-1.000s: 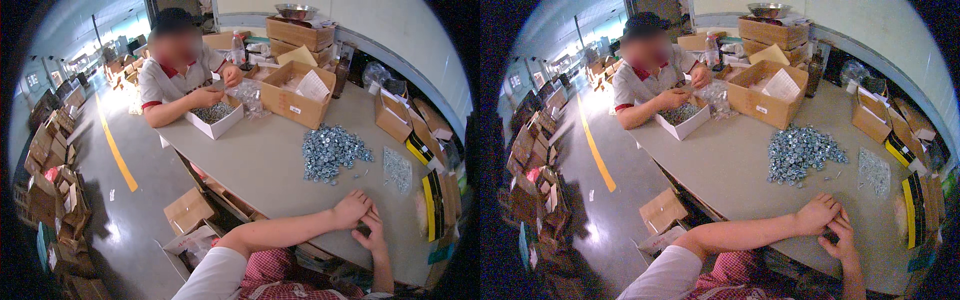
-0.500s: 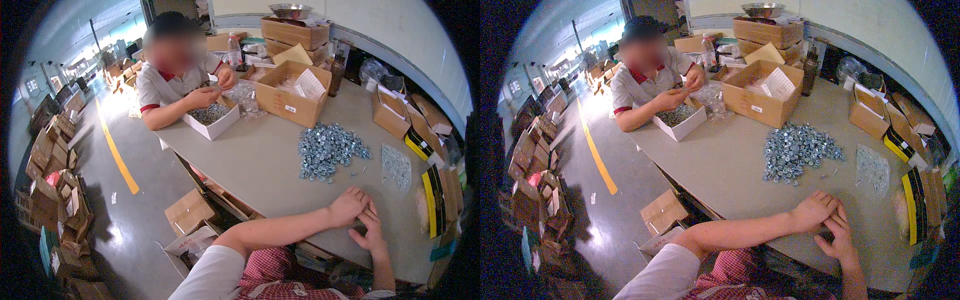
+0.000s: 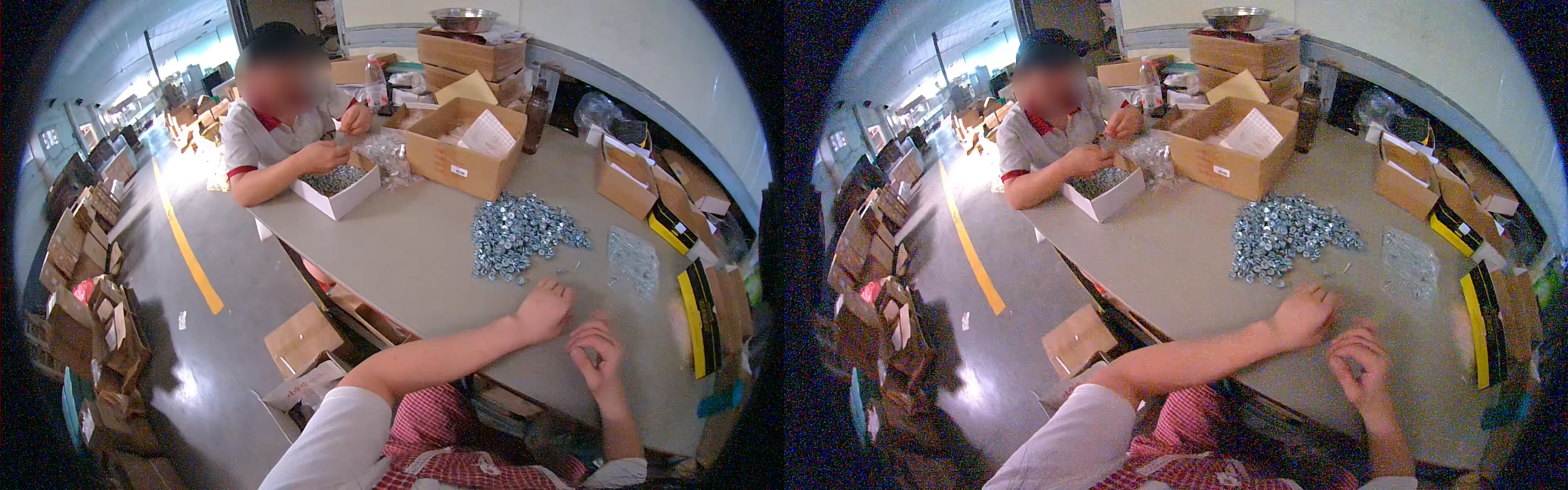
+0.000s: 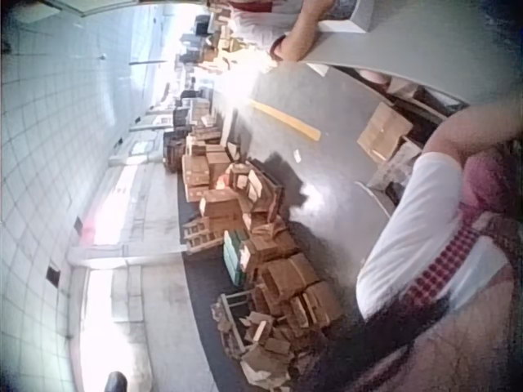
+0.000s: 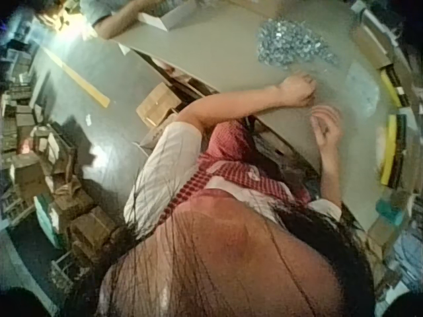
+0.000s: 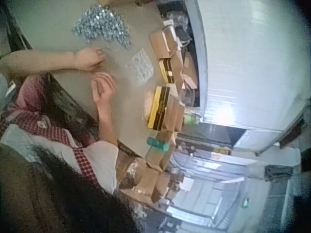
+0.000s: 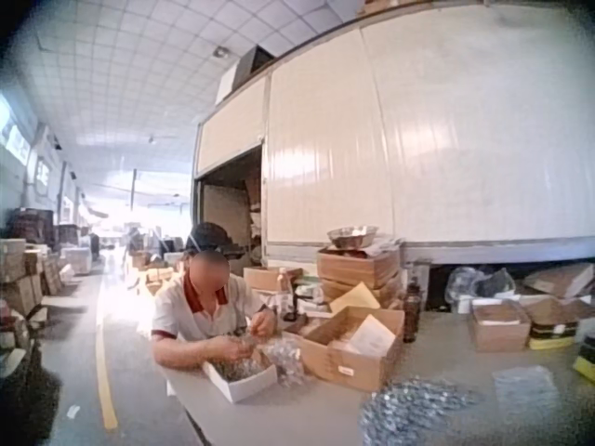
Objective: The recorder is sorting small metal hardware components and placing them into a plastic bag.
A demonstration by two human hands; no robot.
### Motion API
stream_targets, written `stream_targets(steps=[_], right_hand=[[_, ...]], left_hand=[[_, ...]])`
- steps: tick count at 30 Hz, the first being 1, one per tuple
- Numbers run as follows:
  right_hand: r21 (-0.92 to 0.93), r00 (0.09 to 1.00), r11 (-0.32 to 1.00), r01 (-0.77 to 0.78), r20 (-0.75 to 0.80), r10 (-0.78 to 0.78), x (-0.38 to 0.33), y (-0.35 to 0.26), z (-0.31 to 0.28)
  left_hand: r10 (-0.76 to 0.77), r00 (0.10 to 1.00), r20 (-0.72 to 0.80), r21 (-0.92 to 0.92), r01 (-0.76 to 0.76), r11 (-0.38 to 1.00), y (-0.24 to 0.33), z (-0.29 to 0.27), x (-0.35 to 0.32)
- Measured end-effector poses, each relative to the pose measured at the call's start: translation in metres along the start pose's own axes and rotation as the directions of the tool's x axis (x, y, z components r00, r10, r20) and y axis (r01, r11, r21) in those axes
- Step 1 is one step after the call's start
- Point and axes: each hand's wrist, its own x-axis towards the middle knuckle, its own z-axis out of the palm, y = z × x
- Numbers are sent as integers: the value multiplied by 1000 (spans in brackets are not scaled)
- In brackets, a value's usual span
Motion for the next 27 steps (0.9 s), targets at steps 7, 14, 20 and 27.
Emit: stream_targets(steps=[7, 14, 20, 27], right_hand=[[586, 834, 792, 173, 340, -434, 25, -86, -25], [989, 486, 94, -113, 137, -863, 35, -155, -70], [730, 558, -77, -679, 444, -701, 4, -152, -128], [-280, -190, -21, -960, 703, -686, -30, -108, -153]], left_hand=[[54, 998, -15, -12, -54, 998, 3, 2, 7], [16, 1000, -27, 13, -16, 1000, 2, -7, 1], [0, 1000, -3, 53, 1, 999, 2, -22, -4], [67, 997, -47, 32, -65, 997, 7, -11, 4]])
